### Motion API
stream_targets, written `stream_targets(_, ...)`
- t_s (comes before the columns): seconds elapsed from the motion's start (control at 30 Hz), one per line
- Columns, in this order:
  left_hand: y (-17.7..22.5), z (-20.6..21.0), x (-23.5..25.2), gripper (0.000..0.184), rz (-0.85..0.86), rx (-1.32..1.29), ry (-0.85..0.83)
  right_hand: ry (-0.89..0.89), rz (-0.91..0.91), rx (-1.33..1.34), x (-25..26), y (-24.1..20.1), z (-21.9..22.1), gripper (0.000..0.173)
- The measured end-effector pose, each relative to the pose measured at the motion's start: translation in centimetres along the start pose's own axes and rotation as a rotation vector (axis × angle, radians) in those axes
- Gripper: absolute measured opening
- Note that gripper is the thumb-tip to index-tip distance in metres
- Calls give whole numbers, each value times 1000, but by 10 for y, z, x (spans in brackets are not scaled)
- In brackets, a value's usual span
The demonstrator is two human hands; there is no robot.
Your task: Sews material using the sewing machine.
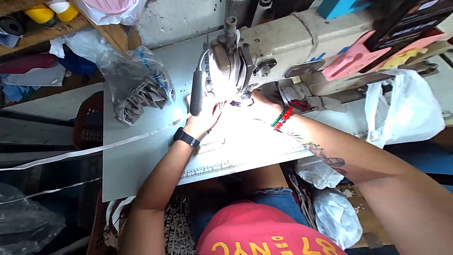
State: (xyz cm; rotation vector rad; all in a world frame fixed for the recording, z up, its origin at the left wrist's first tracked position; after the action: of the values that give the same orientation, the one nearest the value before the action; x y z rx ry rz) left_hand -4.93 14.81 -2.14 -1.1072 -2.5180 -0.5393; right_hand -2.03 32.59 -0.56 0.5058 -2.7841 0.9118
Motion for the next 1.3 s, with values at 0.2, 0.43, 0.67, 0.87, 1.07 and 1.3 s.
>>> stream_targets(0.2, 9, -12, -14, 31, -6, -20, -71, 143, -173, -231, -62, -6, -28, 18)
stream_targets(0.43, 1, -4, -12, 35, -43, 17, -70, 591, 421, -406, -188, 77, -132, 45)
stream_targets(0.67, 8, -7, -22, 38, -55, 35, -116, 590, 473, -378, -204, 117, -103, 37)
stream_targets(0.87, 16, -8, -26, 35, -51, 71, -125, 662, 423, -400, -207, 117, -105, 35)
stream_targets(1.07, 12, -5, -21, 39, -79, 86, -136, 710, 390, -396, -205, 115, -107, 33)
stream_targets(1.3, 8, -8, -13, 35, -51, 114, -57, 728, 373, -417, -205, 114, -105, 34)
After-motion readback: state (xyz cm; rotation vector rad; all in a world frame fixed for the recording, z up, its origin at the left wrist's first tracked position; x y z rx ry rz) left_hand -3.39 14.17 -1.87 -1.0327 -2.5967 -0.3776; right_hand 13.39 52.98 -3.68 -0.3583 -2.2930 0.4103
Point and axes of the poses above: each hand's wrist, its own x-axis towards the middle knuckle, its own z-axis out of the palm, y = z × x, the point moved 4 cm from there along x, towards the middle knuckle, and after that the axes turned 3 degrees about z, right-handed, at the moved point
